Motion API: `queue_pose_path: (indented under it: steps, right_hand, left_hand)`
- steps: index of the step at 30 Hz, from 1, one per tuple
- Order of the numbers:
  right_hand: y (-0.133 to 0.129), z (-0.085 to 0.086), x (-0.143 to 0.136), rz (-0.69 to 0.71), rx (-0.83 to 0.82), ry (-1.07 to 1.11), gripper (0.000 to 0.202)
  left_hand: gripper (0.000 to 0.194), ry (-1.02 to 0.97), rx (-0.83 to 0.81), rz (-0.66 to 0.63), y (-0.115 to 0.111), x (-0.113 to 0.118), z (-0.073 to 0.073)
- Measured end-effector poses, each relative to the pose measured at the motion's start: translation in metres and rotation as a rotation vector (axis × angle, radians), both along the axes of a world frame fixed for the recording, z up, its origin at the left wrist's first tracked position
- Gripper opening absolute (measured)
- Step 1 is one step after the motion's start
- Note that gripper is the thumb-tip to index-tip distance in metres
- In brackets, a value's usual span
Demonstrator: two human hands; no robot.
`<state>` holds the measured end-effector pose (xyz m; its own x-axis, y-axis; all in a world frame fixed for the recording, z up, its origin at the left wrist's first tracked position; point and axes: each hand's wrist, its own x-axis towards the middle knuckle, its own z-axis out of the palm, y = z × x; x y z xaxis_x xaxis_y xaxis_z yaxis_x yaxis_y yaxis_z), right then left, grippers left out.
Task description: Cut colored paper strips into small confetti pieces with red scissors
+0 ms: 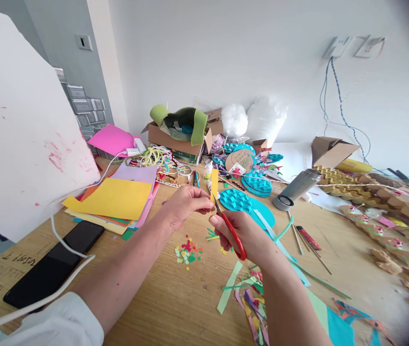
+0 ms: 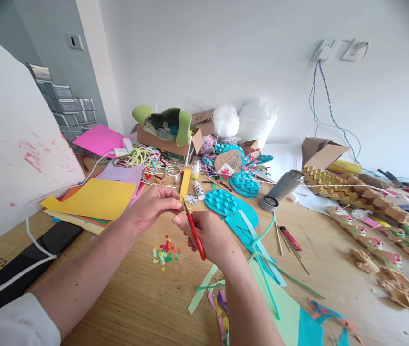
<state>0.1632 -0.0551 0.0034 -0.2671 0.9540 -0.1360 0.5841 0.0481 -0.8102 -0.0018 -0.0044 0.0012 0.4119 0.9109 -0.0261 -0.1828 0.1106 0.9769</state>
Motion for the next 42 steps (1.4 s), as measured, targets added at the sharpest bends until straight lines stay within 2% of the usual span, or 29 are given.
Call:
queue_pose_path:
  steps: [12,26,42]
  right_hand:
    - [-0.0025,0.0026,-0.0012,-0.025,-0.024,-0.027,0.049]
    - [-0.0026,-0.0004,0.0031,0.023,0.007,-0.063,0.047]
    - [-0.0011,0.0003,0.0016,-0.010,-0.004,-0.001,0.047]
  left_hand:
    - [0.012,-0.036,-0.007,0.039,-0.0005,0.0016,0.0003]
    - [0.010,-0.019,-0.016,0.000,-0.0004,-0.0001,0.0007]
    - [0.016,-0.018,-0.011,0.000,-0.0006,0.0012,0.0015]
